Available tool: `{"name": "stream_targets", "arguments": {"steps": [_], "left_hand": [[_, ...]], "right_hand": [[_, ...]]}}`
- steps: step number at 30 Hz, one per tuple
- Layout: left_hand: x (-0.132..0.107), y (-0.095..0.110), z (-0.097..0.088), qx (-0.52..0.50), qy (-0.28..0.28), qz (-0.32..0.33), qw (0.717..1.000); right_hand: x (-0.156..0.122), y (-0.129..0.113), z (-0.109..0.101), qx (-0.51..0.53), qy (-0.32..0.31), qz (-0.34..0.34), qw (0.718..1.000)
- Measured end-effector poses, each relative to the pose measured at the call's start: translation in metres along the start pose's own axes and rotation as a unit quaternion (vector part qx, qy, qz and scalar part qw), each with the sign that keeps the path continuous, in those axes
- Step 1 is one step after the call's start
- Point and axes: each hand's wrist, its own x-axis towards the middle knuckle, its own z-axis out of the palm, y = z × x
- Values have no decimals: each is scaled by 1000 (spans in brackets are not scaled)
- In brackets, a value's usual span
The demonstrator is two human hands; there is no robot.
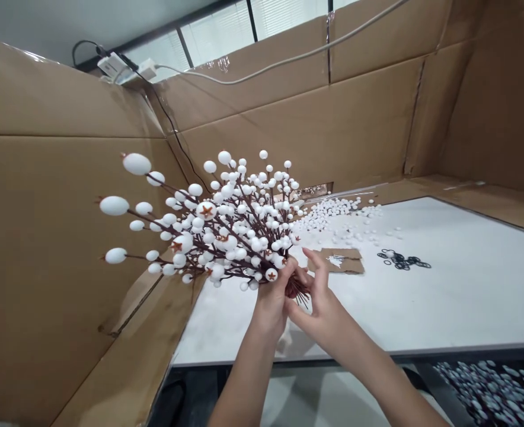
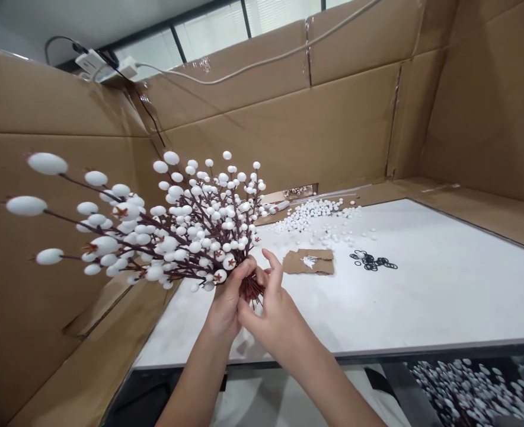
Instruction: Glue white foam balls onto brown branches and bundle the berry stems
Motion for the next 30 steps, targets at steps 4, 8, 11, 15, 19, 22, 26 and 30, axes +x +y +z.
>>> {"name": "stream_targets", "arguments": {"steps": [4,8,11,15,19,22,26,30], "left_hand": [[-3,-1,-2,-1,33,-5,999],[-5,-1,1,7,49,-26,998],[-6,-2,2,-3,76,-29,997],[-4,-7,-1,-2,95,-25,995],[-1,-7,-4,-7,87,-22,996],[2,-5,-2,-37,89,-32,995],[3,-7,2,-37,111,-40,992],[4,-12,6,-11,130,-12,991]], "right_hand": [[5,2,-1,67,-1,18,998],[7,1,-1,89,10,37,995],[7,-2,0,70,19,29,997],[7,-3,2,11,27,41,999],[8,2,6,-65,21,72,995],[7,6,8,-105,11,86,991],[5,4,3,-119,-19,100,988],[3,-5,-2,-114,-32,107,987]]}}
